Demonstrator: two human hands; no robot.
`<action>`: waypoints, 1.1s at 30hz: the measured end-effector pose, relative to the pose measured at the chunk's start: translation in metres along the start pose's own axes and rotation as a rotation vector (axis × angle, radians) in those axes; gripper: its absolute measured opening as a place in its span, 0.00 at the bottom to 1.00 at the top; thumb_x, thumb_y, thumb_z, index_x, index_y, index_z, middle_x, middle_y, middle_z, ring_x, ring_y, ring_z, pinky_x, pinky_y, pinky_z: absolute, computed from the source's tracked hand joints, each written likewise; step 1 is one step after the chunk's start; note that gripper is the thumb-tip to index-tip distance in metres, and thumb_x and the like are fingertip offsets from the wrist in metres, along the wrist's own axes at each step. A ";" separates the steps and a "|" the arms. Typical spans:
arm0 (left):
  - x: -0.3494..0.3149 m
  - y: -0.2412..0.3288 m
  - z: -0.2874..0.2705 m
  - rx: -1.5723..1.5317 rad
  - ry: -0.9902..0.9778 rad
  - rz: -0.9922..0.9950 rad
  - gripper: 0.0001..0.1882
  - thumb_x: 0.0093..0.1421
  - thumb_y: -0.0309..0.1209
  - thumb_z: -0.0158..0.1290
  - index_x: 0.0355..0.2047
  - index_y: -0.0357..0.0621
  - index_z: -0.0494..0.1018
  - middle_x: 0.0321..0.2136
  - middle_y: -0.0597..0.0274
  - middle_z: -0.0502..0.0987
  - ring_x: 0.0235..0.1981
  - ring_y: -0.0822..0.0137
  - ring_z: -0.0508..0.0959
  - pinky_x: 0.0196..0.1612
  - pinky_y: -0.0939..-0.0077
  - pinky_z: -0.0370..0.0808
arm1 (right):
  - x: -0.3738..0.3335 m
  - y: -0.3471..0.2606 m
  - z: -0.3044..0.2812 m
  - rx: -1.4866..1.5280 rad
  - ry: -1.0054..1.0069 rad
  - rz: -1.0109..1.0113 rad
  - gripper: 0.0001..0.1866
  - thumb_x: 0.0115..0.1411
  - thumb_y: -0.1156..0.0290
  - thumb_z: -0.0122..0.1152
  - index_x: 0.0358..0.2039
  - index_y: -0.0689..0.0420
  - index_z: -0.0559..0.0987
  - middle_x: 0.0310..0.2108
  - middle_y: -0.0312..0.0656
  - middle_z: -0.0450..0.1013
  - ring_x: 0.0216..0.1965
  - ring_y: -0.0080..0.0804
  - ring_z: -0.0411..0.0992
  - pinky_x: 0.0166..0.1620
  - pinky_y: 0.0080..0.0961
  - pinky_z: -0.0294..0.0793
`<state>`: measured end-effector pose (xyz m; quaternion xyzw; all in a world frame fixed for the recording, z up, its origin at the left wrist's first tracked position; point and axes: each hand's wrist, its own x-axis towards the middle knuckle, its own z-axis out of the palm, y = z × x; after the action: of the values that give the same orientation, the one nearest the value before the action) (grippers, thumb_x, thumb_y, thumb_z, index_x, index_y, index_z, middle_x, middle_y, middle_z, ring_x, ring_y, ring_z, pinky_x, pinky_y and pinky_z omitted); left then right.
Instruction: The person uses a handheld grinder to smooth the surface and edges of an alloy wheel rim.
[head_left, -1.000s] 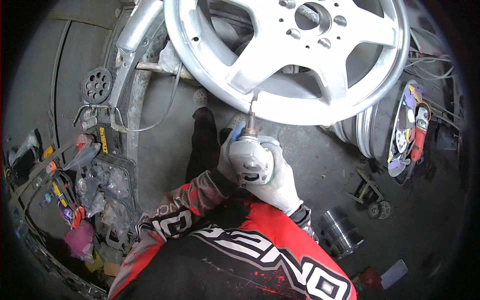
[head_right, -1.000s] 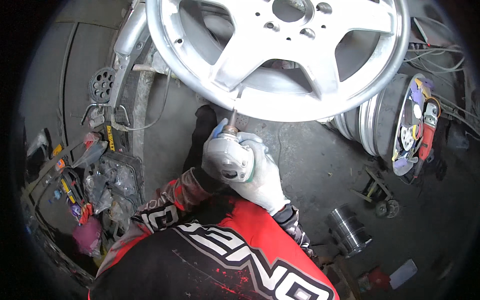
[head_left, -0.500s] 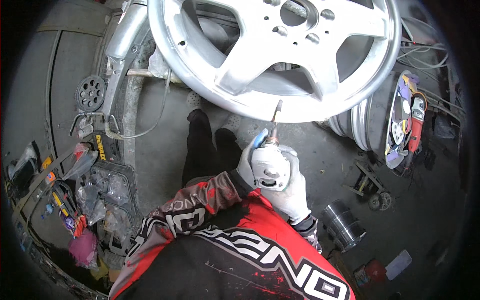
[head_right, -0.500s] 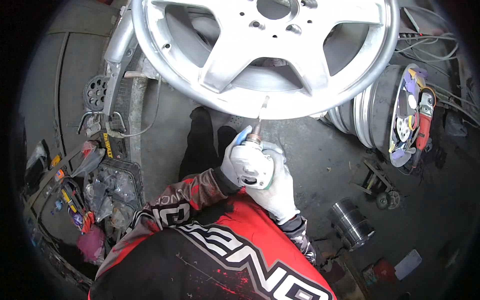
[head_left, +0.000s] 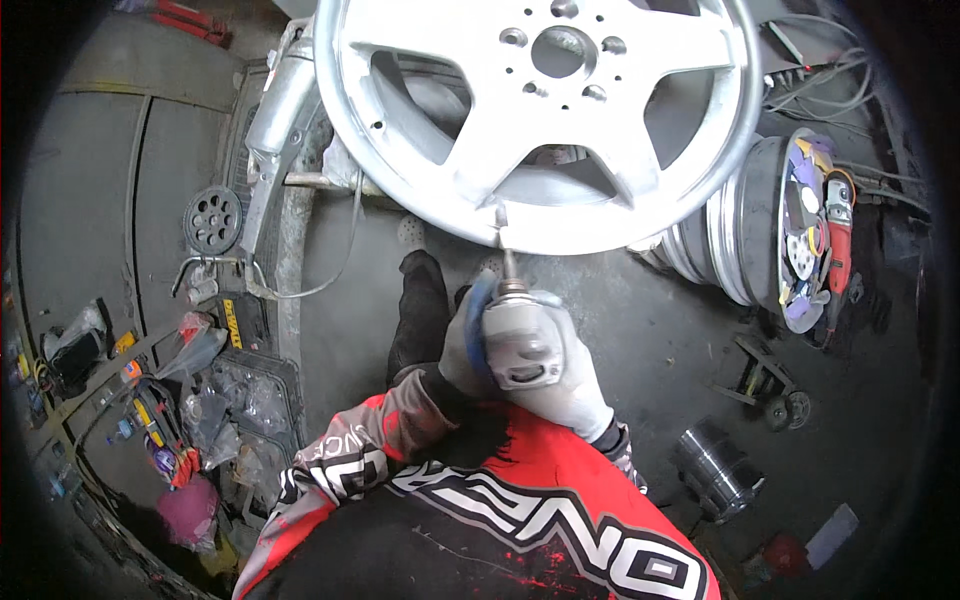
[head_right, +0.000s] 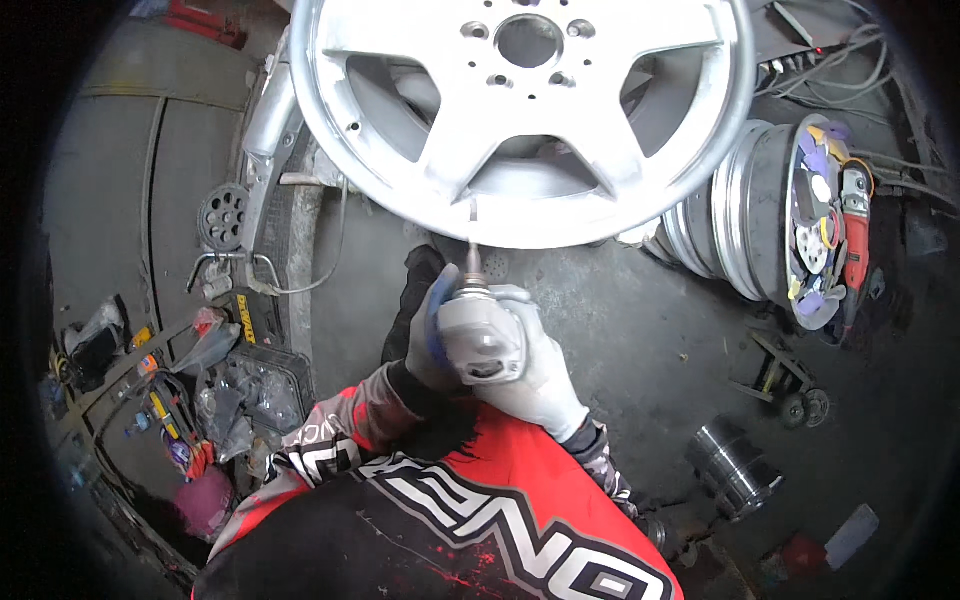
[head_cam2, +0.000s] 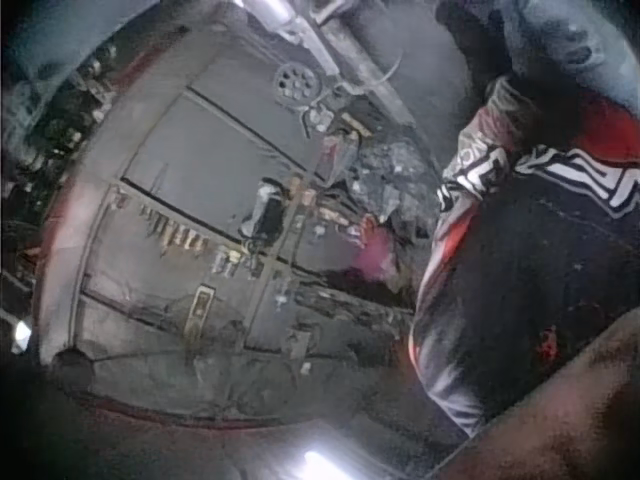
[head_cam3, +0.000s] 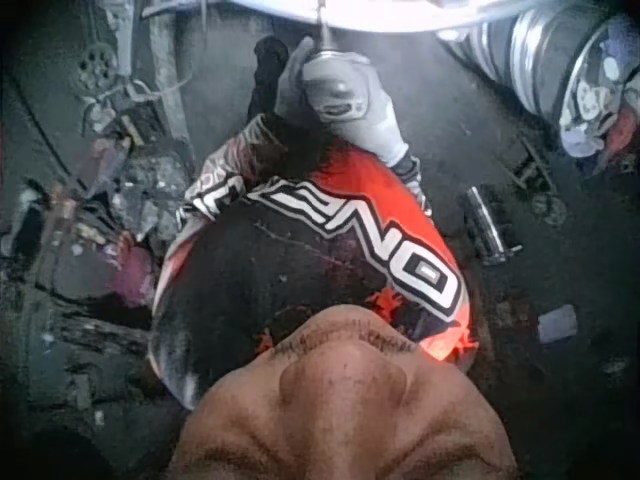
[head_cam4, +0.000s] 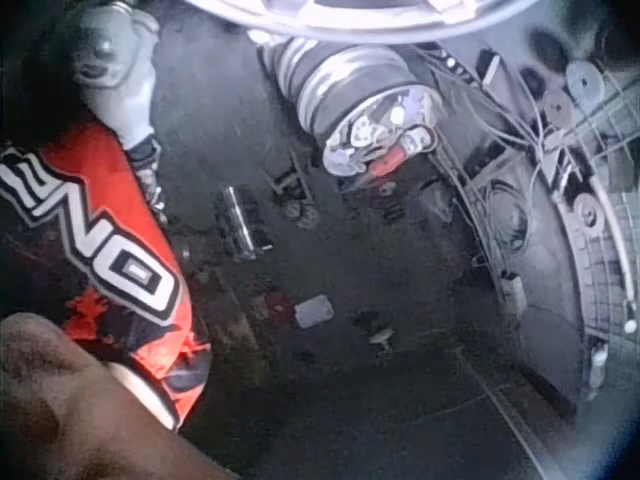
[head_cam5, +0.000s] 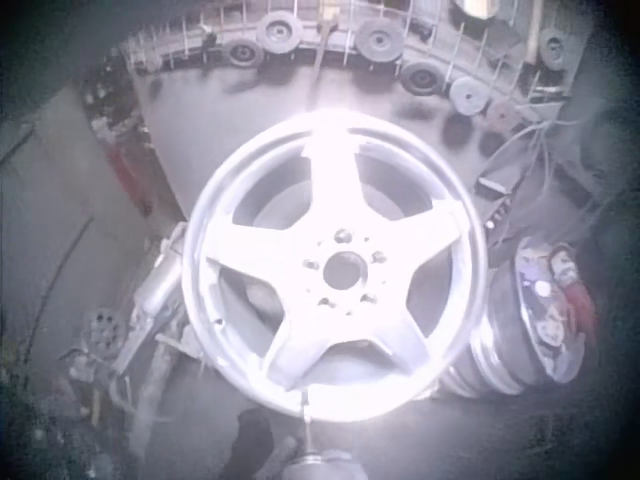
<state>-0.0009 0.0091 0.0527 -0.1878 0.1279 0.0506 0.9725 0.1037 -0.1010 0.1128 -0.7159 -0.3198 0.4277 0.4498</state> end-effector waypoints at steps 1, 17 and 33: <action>0.002 -0.007 0.010 0.012 -0.007 -0.007 0.43 0.73 0.63 0.34 0.62 0.30 0.67 0.55 0.44 0.76 0.56 0.52 0.78 0.64 0.56 0.71 | -0.001 -0.001 -0.005 0.130 0.032 0.003 0.43 0.49 0.67 0.80 0.62 0.55 0.66 0.51 0.48 0.76 0.52 0.51 0.79 0.53 0.40 0.80; 0.023 -0.059 0.051 1.782 -0.248 -0.271 0.41 0.50 0.46 0.72 0.57 0.37 0.68 0.40 0.45 0.83 0.43 0.50 0.85 0.50 0.60 0.80 | -0.056 -0.045 -0.059 0.787 0.592 -0.199 0.39 0.50 0.75 0.71 0.63 0.62 0.65 0.47 0.49 0.73 0.47 0.42 0.76 0.50 0.43 0.80; 0.041 0.031 0.035 1.390 -0.130 -0.236 0.19 0.76 0.41 0.46 0.57 0.39 0.71 0.43 0.62 0.78 0.45 0.73 0.76 0.51 0.74 0.74 | -0.027 -0.021 0.024 0.482 1.058 0.092 0.35 0.65 0.72 0.64 0.69 0.60 0.62 0.56 0.47 0.73 0.51 0.35 0.76 0.55 0.33 0.77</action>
<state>0.0418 0.0532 0.0622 0.4671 0.0512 -0.1375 0.8719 0.0694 -0.1067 0.1356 -0.7226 0.0862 0.0916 0.6797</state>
